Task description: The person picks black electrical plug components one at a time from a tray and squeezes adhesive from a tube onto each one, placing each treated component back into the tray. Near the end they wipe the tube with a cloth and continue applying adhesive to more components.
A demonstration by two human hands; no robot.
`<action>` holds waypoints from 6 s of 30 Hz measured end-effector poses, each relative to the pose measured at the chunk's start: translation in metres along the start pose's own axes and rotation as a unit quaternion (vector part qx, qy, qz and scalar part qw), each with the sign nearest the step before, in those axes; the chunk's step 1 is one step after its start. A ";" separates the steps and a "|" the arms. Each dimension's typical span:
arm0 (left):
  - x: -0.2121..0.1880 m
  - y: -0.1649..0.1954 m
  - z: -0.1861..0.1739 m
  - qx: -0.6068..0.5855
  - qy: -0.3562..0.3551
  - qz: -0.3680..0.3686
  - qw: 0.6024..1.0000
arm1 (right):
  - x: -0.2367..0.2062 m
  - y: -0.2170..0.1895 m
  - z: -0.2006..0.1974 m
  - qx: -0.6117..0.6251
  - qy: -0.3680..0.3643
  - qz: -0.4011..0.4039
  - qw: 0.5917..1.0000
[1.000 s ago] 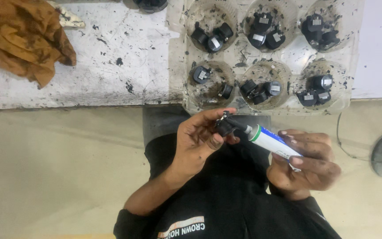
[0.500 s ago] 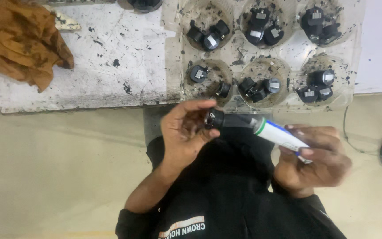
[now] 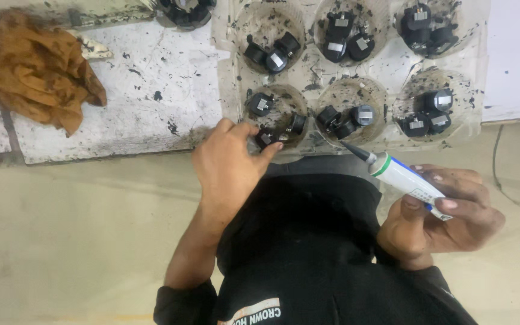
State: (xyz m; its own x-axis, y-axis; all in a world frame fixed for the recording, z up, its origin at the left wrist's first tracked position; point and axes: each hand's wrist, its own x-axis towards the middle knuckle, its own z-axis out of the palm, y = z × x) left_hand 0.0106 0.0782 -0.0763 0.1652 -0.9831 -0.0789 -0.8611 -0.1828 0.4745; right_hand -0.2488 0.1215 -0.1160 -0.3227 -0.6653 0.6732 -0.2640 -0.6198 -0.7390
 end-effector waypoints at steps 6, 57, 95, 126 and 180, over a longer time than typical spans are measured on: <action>-0.003 0.005 -0.003 0.010 0.005 0.009 1.000 | -0.004 0.012 -0.015 0.017 0.008 0.005 1.000; -0.064 -0.016 -0.061 -0.611 0.043 0.111 0.783 | 0.009 -0.069 0.032 -0.023 -0.206 -0.098 0.973; -0.067 -0.015 0.003 -0.794 -0.108 0.036 0.597 | 0.007 -0.043 0.044 -0.018 -0.095 -0.118 0.988; -0.014 -0.026 -0.028 -0.576 -0.035 0.093 0.812 | 0.014 -0.041 0.031 0.016 0.006 0.005 1.000; -0.020 -0.036 -0.061 -0.644 -0.009 0.114 0.757 | 0.008 -0.062 0.059 -0.042 -0.189 -0.019 0.981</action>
State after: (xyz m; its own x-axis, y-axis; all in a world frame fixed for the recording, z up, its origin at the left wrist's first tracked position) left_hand 0.0680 0.1050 -0.0381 0.0653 -0.9897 0.1276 0.3177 0.1418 0.9375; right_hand -0.1810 0.1303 -0.0632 0.0443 -0.7592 0.6494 -0.3478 -0.6211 -0.7024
